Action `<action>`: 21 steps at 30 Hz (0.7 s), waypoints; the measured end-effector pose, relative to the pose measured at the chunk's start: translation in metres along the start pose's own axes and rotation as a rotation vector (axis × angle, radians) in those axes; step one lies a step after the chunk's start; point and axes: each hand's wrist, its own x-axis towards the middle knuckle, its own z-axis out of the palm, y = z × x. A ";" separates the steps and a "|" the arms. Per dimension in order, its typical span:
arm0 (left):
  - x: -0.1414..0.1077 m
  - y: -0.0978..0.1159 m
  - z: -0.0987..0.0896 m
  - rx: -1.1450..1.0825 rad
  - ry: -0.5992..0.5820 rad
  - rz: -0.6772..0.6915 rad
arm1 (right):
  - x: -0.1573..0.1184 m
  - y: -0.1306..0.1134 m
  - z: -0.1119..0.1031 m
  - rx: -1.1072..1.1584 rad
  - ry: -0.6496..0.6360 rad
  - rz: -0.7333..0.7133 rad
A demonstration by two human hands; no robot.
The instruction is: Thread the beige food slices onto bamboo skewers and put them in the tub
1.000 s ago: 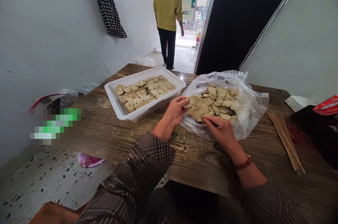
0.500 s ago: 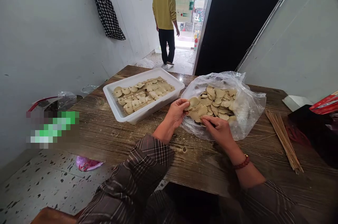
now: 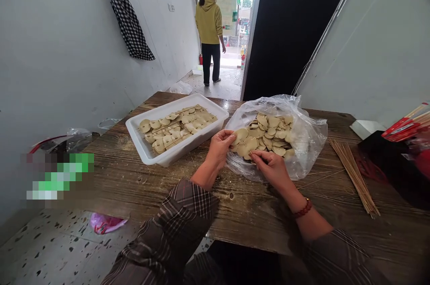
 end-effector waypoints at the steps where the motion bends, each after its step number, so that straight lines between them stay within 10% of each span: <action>1: 0.000 0.000 0.000 0.007 0.003 0.012 | 0.000 0.000 0.000 0.001 -0.002 0.006; 21: -0.003 0.001 -0.001 0.147 -0.036 0.071 | 0.003 0.000 0.009 0.017 0.010 0.028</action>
